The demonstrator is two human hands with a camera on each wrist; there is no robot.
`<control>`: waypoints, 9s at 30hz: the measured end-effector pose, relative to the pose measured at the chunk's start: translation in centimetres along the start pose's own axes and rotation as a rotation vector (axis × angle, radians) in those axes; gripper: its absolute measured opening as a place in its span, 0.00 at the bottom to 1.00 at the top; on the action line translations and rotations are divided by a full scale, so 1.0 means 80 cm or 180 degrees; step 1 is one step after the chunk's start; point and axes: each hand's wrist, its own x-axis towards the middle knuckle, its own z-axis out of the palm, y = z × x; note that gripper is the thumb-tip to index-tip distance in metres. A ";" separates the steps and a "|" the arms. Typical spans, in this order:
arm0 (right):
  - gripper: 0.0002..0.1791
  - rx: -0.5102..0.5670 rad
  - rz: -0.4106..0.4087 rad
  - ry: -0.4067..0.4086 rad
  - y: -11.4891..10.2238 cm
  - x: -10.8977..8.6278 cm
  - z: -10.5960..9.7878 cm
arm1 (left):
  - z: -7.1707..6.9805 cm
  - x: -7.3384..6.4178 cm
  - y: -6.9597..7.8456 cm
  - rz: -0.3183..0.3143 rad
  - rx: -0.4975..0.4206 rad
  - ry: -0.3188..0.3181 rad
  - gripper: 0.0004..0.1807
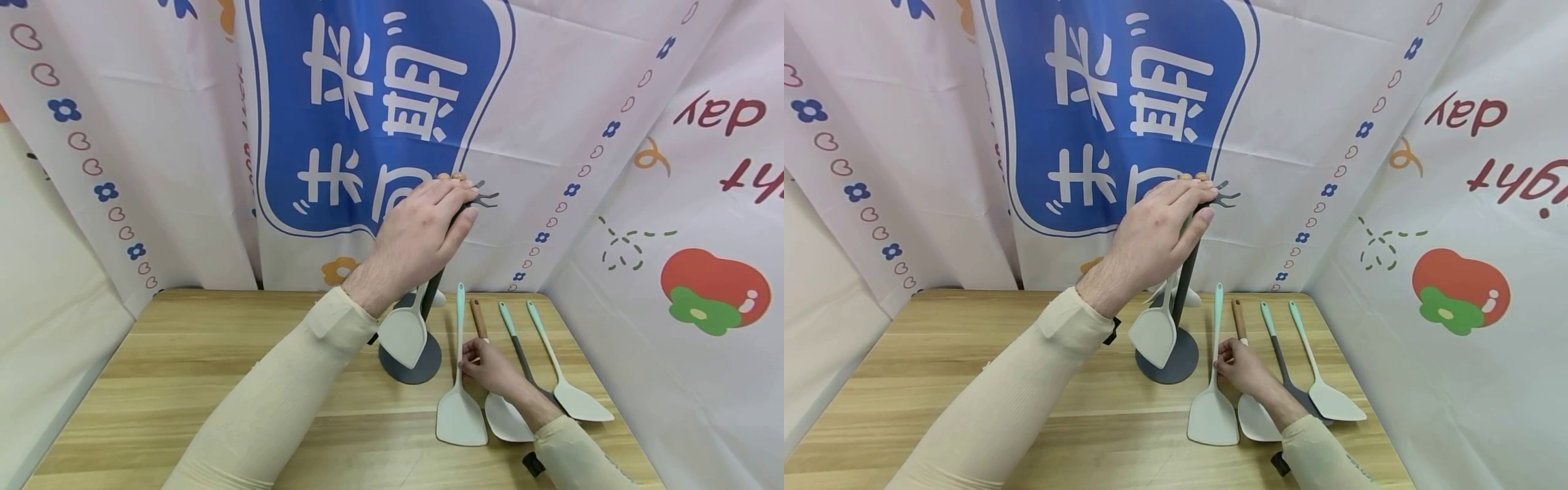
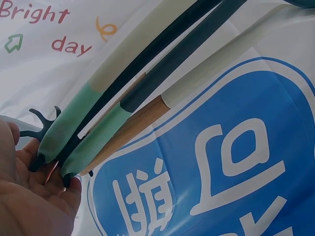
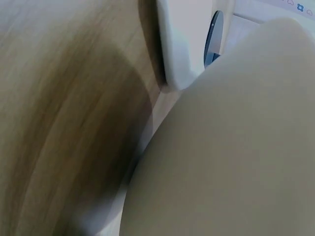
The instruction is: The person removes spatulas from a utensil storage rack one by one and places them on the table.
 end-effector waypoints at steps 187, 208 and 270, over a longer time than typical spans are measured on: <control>0.17 0.1165 -0.0978 0.0341 -0.124 0.063 0.033 | 0.040 -0.190 -0.038 -0.1815 -0.2681 -0.0456 0.17; 0.17 0.1066 -0.0876 0.0362 -0.128 0.060 0.031 | 0.041 -0.222 -0.068 -0.2047 -0.2400 -0.0665 0.14; 0.17 0.1056 -0.0916 0.0331 -0.128 0.059 0.029 | 0.122 -0.273 -0.145 -0.2821 -0.1829 -0.1832 0.07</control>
